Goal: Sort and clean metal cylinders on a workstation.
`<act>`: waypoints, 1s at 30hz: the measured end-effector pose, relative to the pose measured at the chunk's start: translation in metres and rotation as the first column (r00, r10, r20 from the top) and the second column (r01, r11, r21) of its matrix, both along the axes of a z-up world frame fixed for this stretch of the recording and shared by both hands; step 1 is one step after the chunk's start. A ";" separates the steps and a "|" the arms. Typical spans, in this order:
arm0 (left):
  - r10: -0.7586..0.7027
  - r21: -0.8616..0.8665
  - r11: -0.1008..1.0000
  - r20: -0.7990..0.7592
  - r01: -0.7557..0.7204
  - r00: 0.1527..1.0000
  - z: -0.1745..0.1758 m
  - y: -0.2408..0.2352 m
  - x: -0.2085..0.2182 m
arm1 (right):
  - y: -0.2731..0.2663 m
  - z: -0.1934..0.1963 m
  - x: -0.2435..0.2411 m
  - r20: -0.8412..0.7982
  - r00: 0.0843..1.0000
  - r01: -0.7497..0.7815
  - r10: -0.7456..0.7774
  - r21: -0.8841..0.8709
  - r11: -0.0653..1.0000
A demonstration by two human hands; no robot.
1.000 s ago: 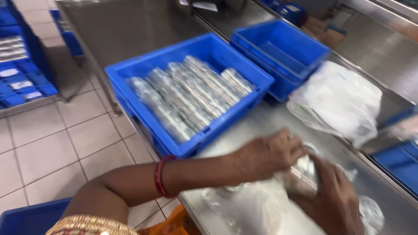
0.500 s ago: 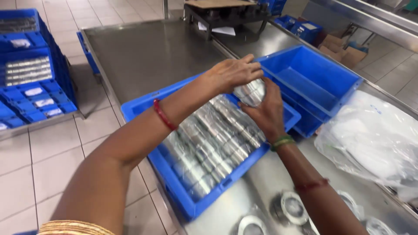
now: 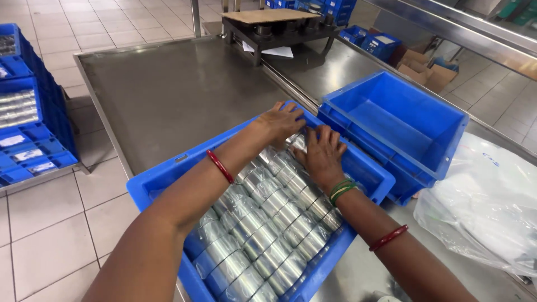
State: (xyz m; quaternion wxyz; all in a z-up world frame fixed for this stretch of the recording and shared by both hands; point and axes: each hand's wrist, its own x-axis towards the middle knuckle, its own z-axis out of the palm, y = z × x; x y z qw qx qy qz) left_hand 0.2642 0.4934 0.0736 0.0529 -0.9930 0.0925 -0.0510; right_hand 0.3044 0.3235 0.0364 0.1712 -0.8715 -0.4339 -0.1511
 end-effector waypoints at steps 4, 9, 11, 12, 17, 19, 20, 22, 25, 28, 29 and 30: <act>0.173 -0.069 0.981 -0.124 -0.182 0.977 -0.044 0.017 0.014 | -0.017 -0.025 0.024 0.055 0.980 -0.194 0.192 0.036 0.980; 0.120 -0.275 0.950 -0.123 -0.150 0.985 -0.071 0.035 0.021 | -0.024 -0.031 0.041 0.080 0.954 -0.271 0.290 -0.191 0.943; 0.134 -0.217 0.958 -0.247 -0.189 0.960 -0.061 0.034 0.015 | -0.013 -0.031 0.044 0.101 0.964 -0.194 0.245 -0.360 0.913; 0.132 -0.211 0.960 -0.241 -0.185 0.961 -0.068 0.036 0.020 | -0.009 -0.026 0.038 0.107 0.965 -0.189 0.241 -0.354 0.916; 0.026 0.024 0.999 0.069 -0.027 0.997 -0.129 0.041 0.040 | -0.024 0.018 -0.013 -0.037 0.996 -0.092 0.084 -0.410 0.907; 0.079 0.007 0.997 -0.060 -0.079 0.995 -0.101 0.021 0.007 | -0.035 0.019 -0.007 -0.095 0.992 -0.119 0.085 -0.445 0.888; 0.133 -0.013 0.990 -0.198 -0.138 0.971 -0.093 0.010 -0.014 | -0.040 0.016 -0.006 -0.163 0.983 -0.157 0.087 -0.485 0.860; 0.100 -0.122 0.984 -0.236 -0.132 0.967 -0.057 -0.010 -0.074 | -0.072 -0.043 0.049 -0.044 0.942 -0.323 0.332 -0.385 0.864; 0.063 -0.337 0.939 -0.036 -0.071 0.997 -0.035 -0.020 -0.173 | -0.109 -0.023 -0.007 -0.045 0.921 -0.386 0.387 -0.254 0.887; 0.286 -0.545 0.838 0.415 -0.016 0.864 -0.011 -0.034 -0.265 | -0.165 -0.005 -0.080 -0.134 0.924 -0.367 0.359 -0.048 0.929; 0.494 -0.651 0.759 0.565 -0.011 0.661 0.000 -0.040 -0.296 | -0.176 -0.013 -0.095 -0.038 0.874 -0.475 0.484 0.140 0.869; 0.502 -0.653 0.757 0.569 -0.013 0.651 -0.030 -0.028 -0.307 | -0.173 -0.009 -0.105 -0.032 0.870 -0.484 0.492 0.134 0.865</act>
